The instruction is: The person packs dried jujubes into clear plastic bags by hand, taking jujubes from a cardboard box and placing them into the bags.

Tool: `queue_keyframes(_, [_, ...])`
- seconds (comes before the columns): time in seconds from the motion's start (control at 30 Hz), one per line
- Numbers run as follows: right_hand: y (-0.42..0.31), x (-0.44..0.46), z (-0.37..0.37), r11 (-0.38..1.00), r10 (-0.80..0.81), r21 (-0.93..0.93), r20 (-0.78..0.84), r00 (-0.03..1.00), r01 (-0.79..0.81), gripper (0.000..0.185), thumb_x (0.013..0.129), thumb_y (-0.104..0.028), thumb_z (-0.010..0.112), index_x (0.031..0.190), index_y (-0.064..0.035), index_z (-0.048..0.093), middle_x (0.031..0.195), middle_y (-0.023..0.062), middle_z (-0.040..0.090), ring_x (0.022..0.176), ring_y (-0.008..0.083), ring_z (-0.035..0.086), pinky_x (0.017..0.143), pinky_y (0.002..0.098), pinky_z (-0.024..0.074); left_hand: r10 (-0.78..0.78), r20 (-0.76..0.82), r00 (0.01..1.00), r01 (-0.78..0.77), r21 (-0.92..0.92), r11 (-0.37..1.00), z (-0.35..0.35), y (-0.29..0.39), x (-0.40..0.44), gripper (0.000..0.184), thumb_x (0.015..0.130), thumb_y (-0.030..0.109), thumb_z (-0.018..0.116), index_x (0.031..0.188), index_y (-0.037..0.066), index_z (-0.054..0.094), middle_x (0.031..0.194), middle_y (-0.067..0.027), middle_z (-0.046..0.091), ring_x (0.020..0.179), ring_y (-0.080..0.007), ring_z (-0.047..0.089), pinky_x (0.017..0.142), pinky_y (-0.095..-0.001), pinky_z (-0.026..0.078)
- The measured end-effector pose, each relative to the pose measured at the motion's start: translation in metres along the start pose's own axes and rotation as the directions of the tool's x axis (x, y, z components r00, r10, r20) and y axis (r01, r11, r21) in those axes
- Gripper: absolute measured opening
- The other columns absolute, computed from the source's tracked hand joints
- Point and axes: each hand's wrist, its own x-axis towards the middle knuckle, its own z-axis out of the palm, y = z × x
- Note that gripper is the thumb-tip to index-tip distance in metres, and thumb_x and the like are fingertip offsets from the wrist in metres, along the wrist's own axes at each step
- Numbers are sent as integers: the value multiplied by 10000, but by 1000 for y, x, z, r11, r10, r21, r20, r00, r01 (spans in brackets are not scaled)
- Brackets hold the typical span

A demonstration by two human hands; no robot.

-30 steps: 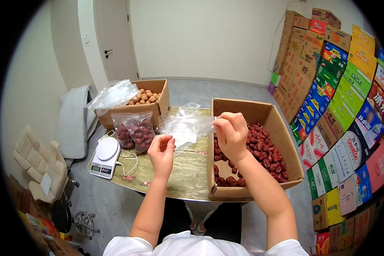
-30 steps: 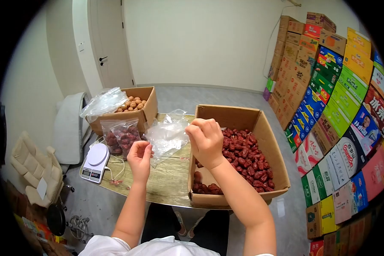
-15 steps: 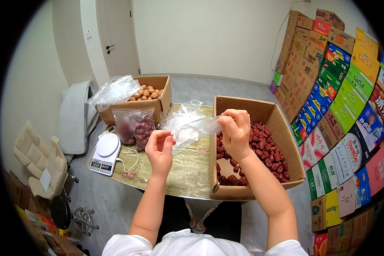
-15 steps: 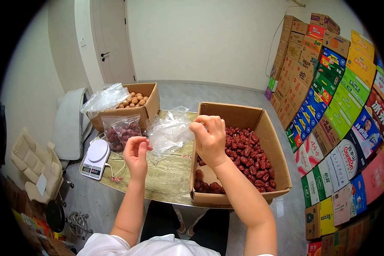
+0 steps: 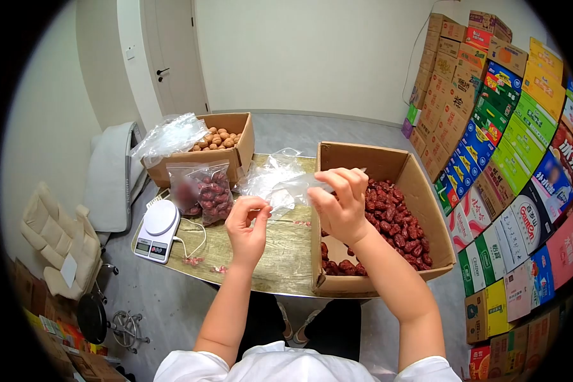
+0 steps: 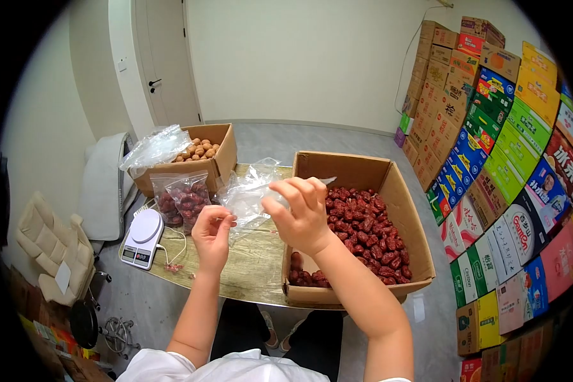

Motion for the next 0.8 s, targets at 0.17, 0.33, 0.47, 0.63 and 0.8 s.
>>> queue_keyframes(0.17, [2, -3, -1, 999, 19, -32, -31, 999, -20, 201, 766, -83, 665, 933, -170, 593, 1093, 15, 606, 1048, 224, 543, 917, 417, 363, -49, -53, 997, 42, -120, 992, 6, 2, -1, 68, 920, -70, 623, 941, -8, 606, 971, -70, 594, 801, -103, 598, 697, -245, 550])
queue_keyframes(0.33, [16, -1, -3, 967, 248, 86, -109, 963, -240, 98, 881, -50, 620, 928, -105, 554, 1080, 69, 596, 1012, 294, 520, 916, 429, 358, -54, 0, 999, 54, -142, 988, -3, -8, -4, 50, 956, -41, 583, 966, 8, 585, 1037, -72, 578, 899, -126, 628, 733, -255, 532])
queue_keyframes(0.47, [19, -1, -4, 952, 299, 123, -153, 942, -282, 112, 901, -56, 610, 968, -107, 536, 1096, 84, 590, 1027, 295, 514, 925, 432, 352, -38, 116, 993, 55, -146, 988, 1, -8, -11, 104, 934, 25, 648, 1005, 35, 572, 1159, -102, 577, 1082, -189, 601, 881, -315, 499])
queue_keyframes(0.63, [25, 3, -13, 979, 201, 49, -147, 968, -196, 114, 888, -69, 626, 966, -112, 554, 1116, 80, 592, 1040, 297, 522, 924, 436, 358, -43, 192, 981, 87, -229, 970, 14, 34, 4, 490, 850, 287, 786, 1230, 75, 560, 1417, -165, 527, 1278, -268, 536, 1057, -407, 387])
queue_keyframes(0.8, [20, 4, -7, 993, 109, 60, -88, 990, -104, 209, 909, -196, 660, 1089, -109, 600, 1177, 95, 590, 1095, 297, 528, 954, 437, 357, -107, 277, 955, 18, 306, 952, 12, 27, 16, 319, 967, 200, 655, 1233, 24, 645, 1034, -134, 730, 936, -242, 716, 741, -326, 556])
